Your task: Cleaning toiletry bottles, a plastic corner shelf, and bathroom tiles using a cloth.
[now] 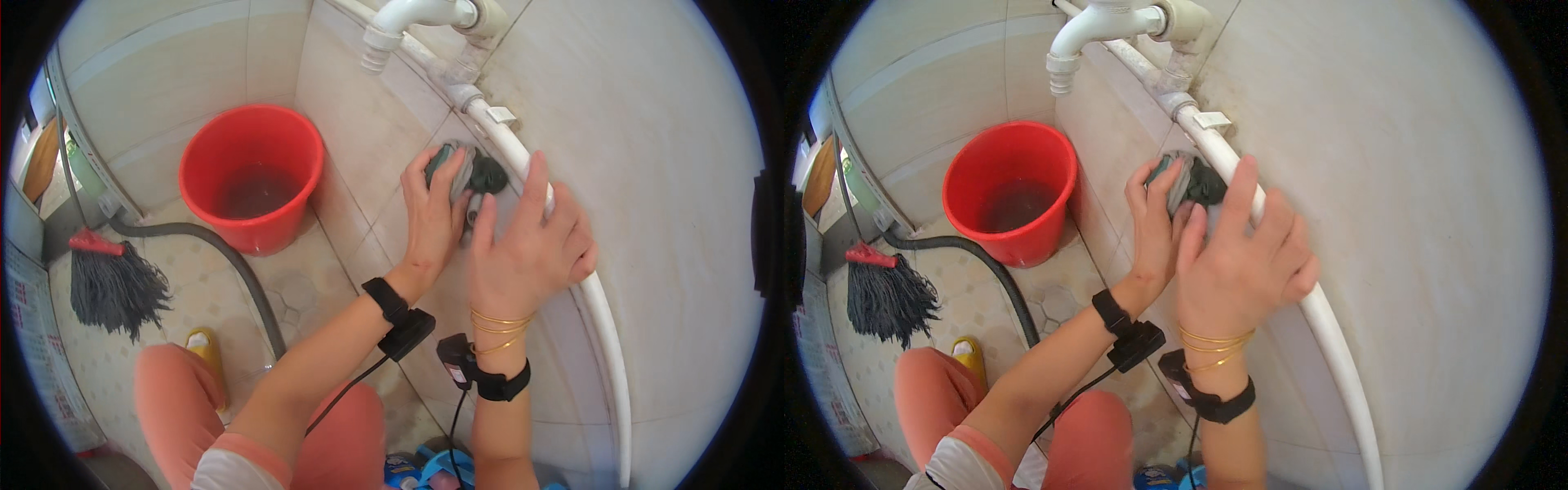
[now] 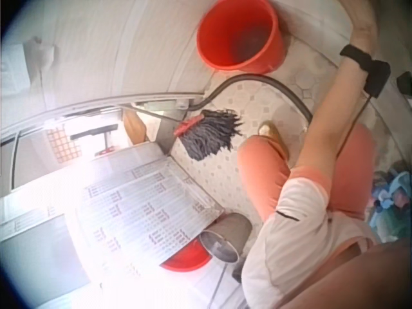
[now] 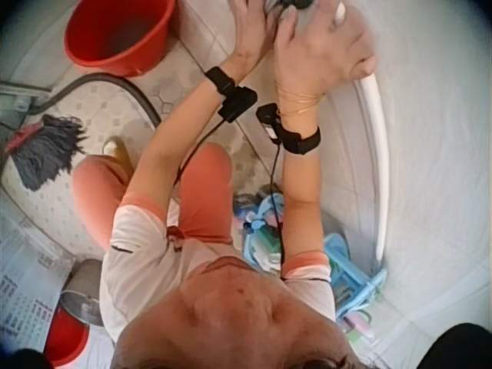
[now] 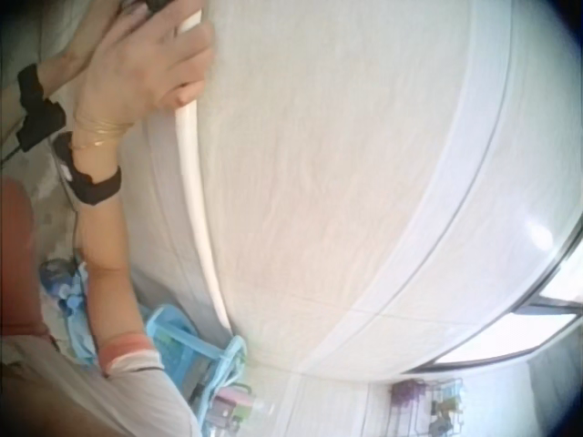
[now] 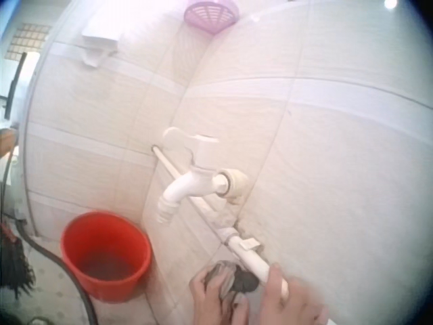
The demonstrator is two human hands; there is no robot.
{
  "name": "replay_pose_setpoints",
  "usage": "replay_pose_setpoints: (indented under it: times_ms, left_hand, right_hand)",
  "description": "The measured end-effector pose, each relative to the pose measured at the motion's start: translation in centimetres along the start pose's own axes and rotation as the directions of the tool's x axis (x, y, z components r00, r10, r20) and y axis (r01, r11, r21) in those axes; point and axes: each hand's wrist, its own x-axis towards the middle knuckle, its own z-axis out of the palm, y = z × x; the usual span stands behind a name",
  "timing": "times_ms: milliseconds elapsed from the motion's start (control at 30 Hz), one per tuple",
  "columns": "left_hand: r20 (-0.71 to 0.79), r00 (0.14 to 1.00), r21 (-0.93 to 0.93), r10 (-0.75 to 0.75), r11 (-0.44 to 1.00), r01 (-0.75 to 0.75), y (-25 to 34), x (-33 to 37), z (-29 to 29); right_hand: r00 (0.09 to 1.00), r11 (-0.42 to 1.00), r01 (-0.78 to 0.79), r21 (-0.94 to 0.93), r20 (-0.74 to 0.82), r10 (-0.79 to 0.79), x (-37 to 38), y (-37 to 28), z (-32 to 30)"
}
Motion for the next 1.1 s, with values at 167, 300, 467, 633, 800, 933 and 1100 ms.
replay_pose_setpoints:
  times_ms: [167,300,467,633,800,933,1100]
  left_hand:
    - [-0.307,0.951,0.077,-0.042,0.995,0.069,-6.4,8.1,0.0]
    - [-0.306,0.946,0.064,-0.105,0.989,0.131,-7.6,10.9,-0.8]
    - [-0.100,0.992,-0.045,-0.079,0.996,0.075,-1.9,0.9,0.4]
    - [0.070,0.997,-0.067,0.025,0.998,-0.020,-2.1,-1.2,-0.8]
    - [-0.272,0.937,0.025,-0.217,0.972,0.233,-8.2,9.2,-1.5]
    - [-0.232,0.959,0.002,-0.163,0.986,0.168,-8.0,5.9,-0.6]
    - [0.101,0.991,-0.072,-0.090,0.993,0.097,-1.3,-7.9,-0.4]
  right_hand:
    - [0.999,1.000,0.016,-0.019,0.033,-0.016,-0.2,-0.1,-0.2]
    - [0.999,0.998,0.030,-0.060,0.031,-0.028,-0.2,-0.3,0.0]
    - [1.000,0.994,0.003,-0.114,-0.017,-0.005,0.3,-0.3,0.4]
    - [0.999,0.987,0.047,-0.153,-0.014,-0.050,0.1,0.0,0.4]
    - [0.999,0.989,0.047,-0.137,-0.022,-0.050,-0.1,-0.4,0.0]
    - [1.000,0.989,0.018,-0.146,-0.017,-0.020,-0.2,-0.3,0.5]
    - [0.998,0.991,0.027,-0.132,-0.048,-0.034,0.0,-0.4,0.8]
